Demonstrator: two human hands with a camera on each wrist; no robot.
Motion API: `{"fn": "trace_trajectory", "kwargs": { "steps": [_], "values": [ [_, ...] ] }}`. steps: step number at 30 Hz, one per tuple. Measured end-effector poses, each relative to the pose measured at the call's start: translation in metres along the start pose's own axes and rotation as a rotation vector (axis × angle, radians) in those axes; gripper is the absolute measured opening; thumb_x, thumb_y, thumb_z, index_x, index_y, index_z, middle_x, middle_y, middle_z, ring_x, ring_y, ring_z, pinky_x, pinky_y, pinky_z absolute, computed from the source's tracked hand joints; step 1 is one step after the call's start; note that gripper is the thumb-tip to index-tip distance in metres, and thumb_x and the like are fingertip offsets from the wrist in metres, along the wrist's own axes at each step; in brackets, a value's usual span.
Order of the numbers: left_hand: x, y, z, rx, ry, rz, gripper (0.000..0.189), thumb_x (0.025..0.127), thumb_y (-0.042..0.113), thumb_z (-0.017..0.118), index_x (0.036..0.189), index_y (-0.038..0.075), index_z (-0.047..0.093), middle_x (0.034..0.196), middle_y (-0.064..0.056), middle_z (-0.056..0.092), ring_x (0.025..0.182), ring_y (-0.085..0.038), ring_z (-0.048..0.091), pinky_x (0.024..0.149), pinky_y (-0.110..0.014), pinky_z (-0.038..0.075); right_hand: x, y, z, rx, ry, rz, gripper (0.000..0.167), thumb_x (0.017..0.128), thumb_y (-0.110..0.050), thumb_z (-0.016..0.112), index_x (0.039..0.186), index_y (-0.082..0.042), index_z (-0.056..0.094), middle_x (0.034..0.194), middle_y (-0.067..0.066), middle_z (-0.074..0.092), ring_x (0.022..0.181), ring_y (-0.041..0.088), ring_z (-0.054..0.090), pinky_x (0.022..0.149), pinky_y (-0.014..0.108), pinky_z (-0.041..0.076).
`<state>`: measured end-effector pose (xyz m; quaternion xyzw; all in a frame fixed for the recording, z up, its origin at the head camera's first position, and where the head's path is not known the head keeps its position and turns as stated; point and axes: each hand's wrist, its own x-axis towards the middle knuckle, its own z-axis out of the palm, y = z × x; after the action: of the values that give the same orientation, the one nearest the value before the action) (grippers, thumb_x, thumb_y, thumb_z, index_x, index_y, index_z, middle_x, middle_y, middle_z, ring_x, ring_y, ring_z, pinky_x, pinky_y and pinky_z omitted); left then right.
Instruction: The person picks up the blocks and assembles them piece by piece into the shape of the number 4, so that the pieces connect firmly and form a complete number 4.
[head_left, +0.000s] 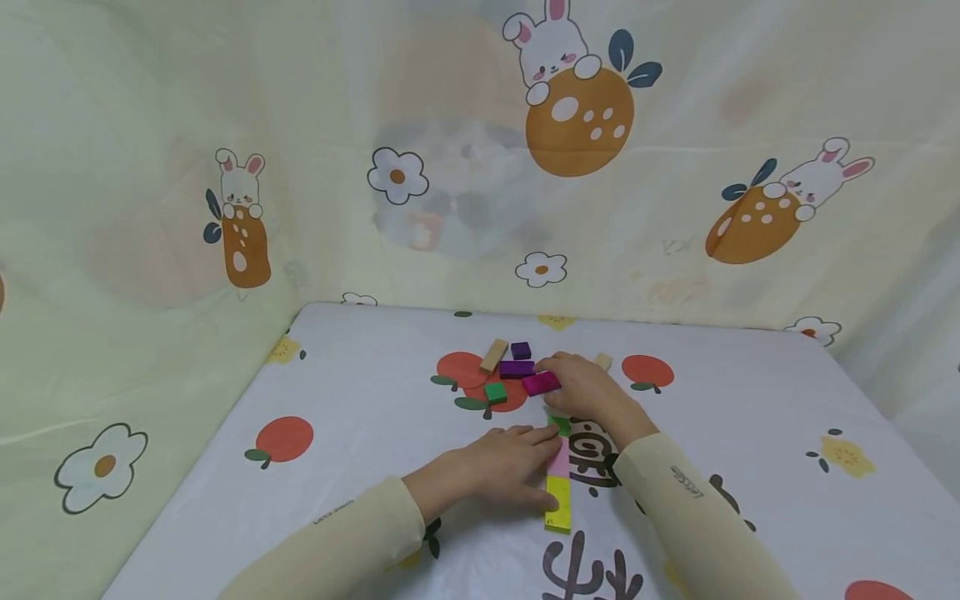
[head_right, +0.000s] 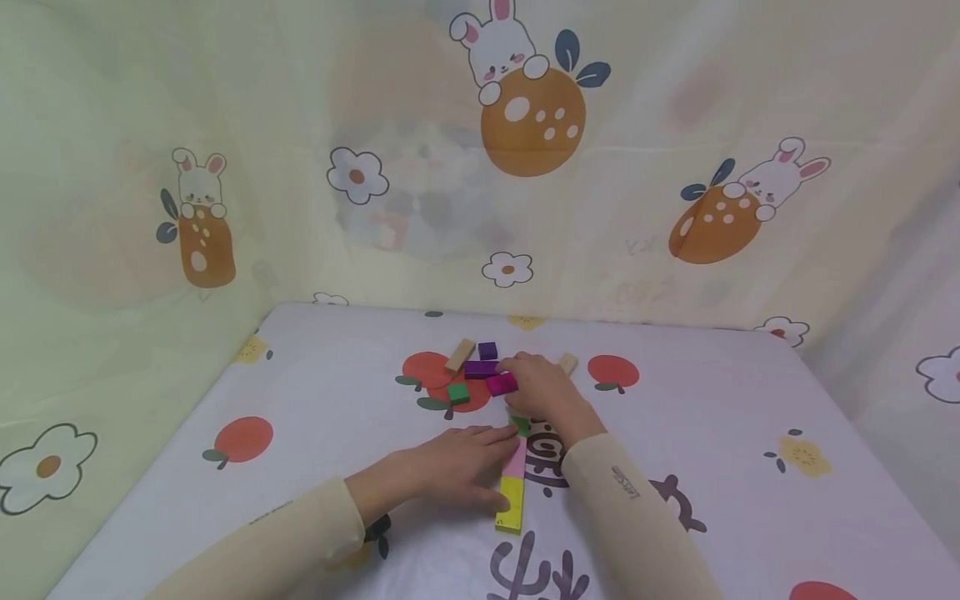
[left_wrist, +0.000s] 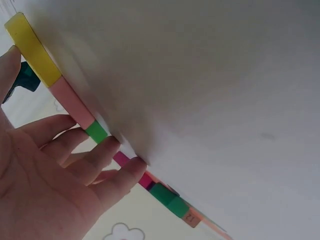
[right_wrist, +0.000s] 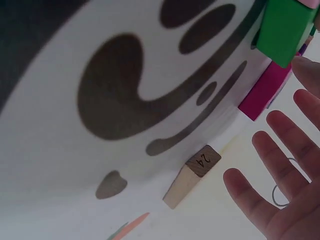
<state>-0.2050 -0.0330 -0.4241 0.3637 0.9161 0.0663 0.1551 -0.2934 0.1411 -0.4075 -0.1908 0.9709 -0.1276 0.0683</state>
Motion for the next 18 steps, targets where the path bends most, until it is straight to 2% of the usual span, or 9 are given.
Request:
{"fn": "trace_trajectory", "kwargs": {
  "steps": [8, 13, 18],
  "values": [
    [0.0004, 0.0002, 0.001, -0.004, -0.004, -0.003, 0.085, 0.093, 0.06, 0.067, 0.163, 0.024, 0.034, 0.171, 0.007, 0.028, 0.155, -0.025, 0.034, 0.12, -0.056, 0.036, 0.0034, 0.0042, 0.0067, 0.08, -0.018, 0.014, 0.045, 0.091, -0.01, 0.071, 0.136, -0.008, 0.066, 0.136, 0.015, 0.066, 0.126, 0.035, 0.06, 0.11, 0.055, 0.047],
    [0.0015, -0.0004, 0.0023, -0.003, -0.006, -0.007, 0.086, 0.093, 0.061, 0.067, 0.163, 0.024, 0.034, 0.171, 0.007, 0.028, 0.155, -0.025, 0.034, 0.12, -0.057, 0.035, 0.0048, 0.0048, 0.0076, 0.057, -0.014, 0.013, 0.041, 0.091, -0.01, 0.07, 0.133, -0.008, 0.068, 0.131, 0.014, 0.067, 0.12, 0.033, 0.06, 0.108, 0.053, 0.049],
    [0.0022, -0.0006, 0.0028, 0.0, -0.006, -0.009, 0.086, 0.093, 0.061, 0.066, 0.163, 0.024, 0.034, 0.171, 0.007, 0.028, 0.155, -0.025, 0.034, 0.121, -0.056, 0.035, 0.0065, 0.004, 0.0066, 0.015, -0.011, -0.003, 0.035, 0.091, -0.01, 0.07, 0.125, -0.009, 0.071, 0.12, 0.011, 0.068, 0.111, 0.03, 0.059, 0.104, 0.051, 0.052]
  ]
}}
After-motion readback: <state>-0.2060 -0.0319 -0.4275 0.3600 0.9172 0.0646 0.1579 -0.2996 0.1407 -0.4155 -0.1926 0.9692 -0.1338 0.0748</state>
